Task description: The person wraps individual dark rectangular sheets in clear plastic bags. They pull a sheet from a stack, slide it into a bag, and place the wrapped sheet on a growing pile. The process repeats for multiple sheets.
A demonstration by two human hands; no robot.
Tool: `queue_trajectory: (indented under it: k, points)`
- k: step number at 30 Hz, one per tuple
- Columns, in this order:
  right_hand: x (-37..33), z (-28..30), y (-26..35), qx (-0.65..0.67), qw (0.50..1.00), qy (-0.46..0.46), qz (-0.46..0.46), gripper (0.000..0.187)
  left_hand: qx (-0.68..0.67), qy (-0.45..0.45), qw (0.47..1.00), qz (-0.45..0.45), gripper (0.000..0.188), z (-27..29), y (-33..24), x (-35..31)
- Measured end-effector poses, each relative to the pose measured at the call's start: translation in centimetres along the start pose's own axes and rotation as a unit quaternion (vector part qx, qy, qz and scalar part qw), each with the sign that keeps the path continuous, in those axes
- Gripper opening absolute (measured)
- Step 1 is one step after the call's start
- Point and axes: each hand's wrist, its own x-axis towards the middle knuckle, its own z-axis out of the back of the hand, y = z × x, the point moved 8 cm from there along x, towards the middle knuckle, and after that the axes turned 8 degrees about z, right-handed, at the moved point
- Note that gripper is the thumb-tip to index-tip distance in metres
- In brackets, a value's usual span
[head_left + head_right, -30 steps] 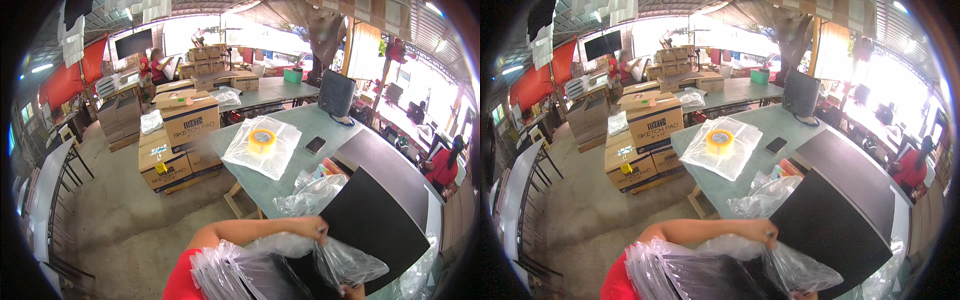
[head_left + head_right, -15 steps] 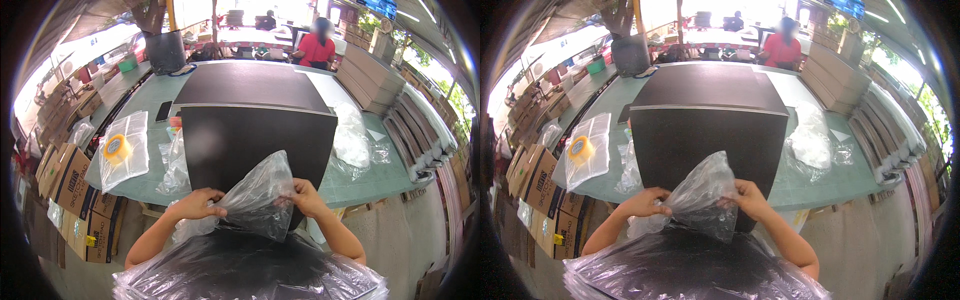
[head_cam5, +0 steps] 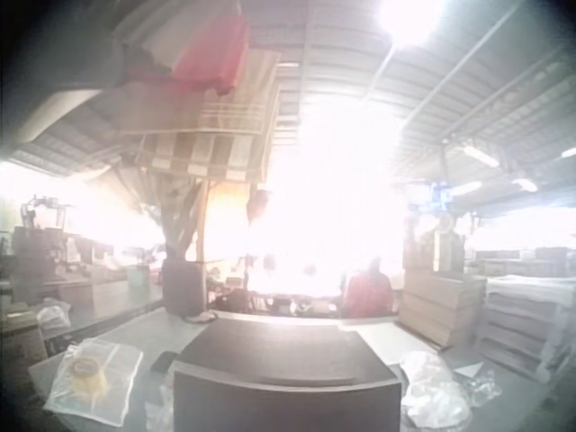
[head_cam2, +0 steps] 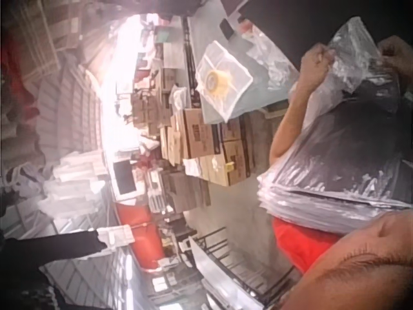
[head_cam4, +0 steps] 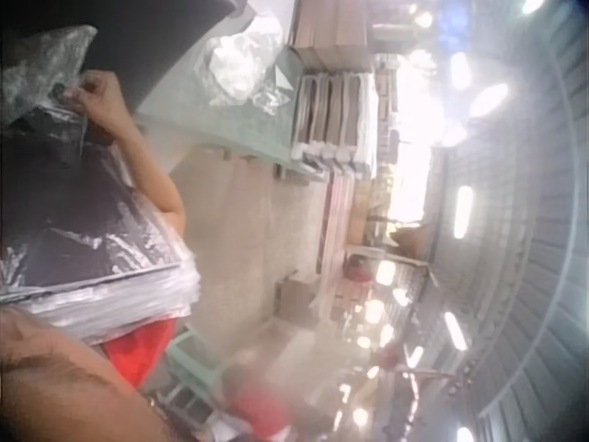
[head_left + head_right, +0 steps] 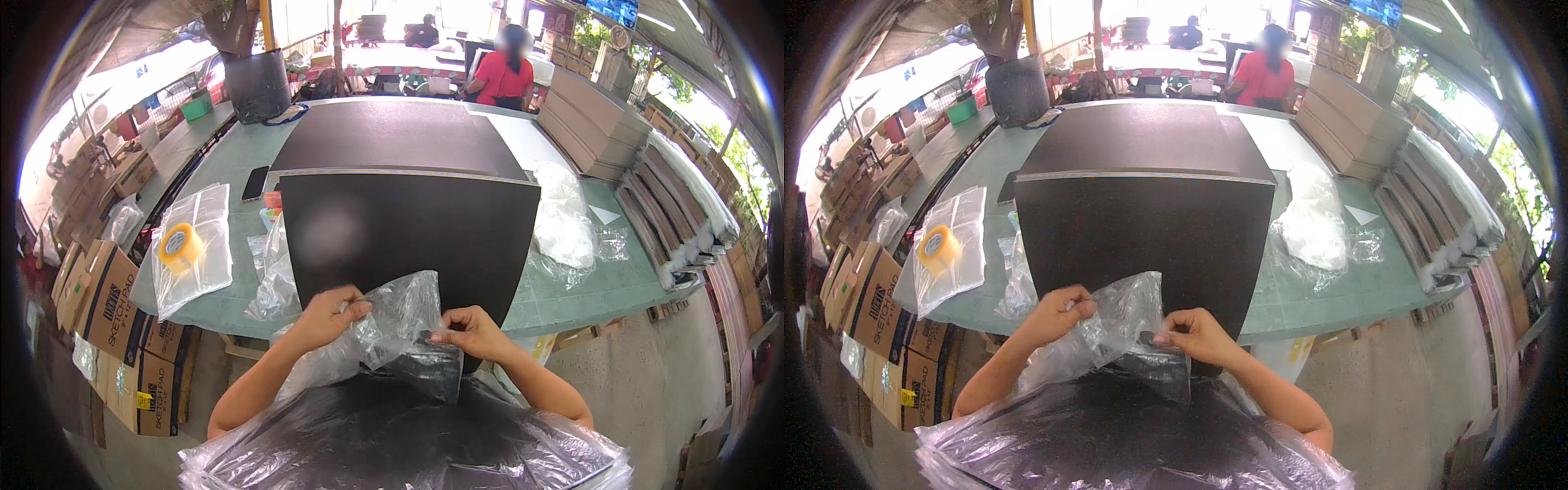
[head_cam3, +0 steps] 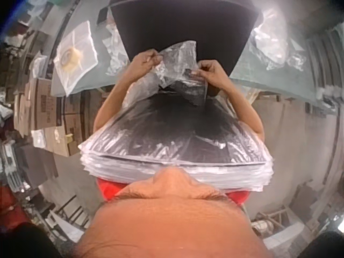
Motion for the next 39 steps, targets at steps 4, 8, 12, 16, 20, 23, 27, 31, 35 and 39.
queue_trajectory:
  k: [4,8,12,16,20,23,27,31,35,39]
  points:
    - [-0.7,1.5,2.2,0.008,0.998,-0.065,-0.004,0.014,0.067,-0.169,0.982,-0.053,0.021,6.7,-3.8,-0.8]
    - [-0.8,0.4,5.3,0.117,0.991,-0.044,0.045,0.014,0.003,0.229,0.969,-0.097,0.022,0.9,-8.1,-4.7]
    - [-0.2,-3.1,6.4,0.166,0.983,0.009,0.072,0.027,0.057,0.191,0.963,-0.182,0.023,-3.9,-10.3,-5.0]
    - [0.5,-3.5,5.8,0.203,0.976,-0.072,0.044,0.042,-0.072,0.161,0.98,-0.093,0.025,-3.6,-10.0,-2.6]
    - [-0.9,0.4,6.3,0.224,0.953,-0.198,0.046,0.048,0.024,0.029,0.998,-0.057,0.019,1.0,-1.7,-0.4]
    - [-1.1,2.1,6.6,0.301,0.944,-0.115,0.073,0.026,0.114,-0.267,0.955,0.058,0.011,12.8,3.8,0.3]
    - [0.7,-2.2,6.1,0.268,0.962,0.001,0.055,0.022,-0.079,-0.035,0.995,-0.049,0.021,5.7,-5.7,-1.1]
    - [1.0,-6.3,5.6,0.344,0.939,-0.002,0.012,0.031,-0.024,0.131,0.981,-0.14,0.028,-2.7,-8.8,-4.1]
    - [0.2,-2.4,5.6,0.501,0.863,0.02,0.06,0.038,0.096,-0.026,0.992,-0.079,0.018,3.6,0.3,-2.2]
    - [-1.9,0.3,4.1,0.356,0.933,-0.058,0.01,0.025,0.095,-0.265,0.957,0.064,0.014,16.9,4.8,-2.6]
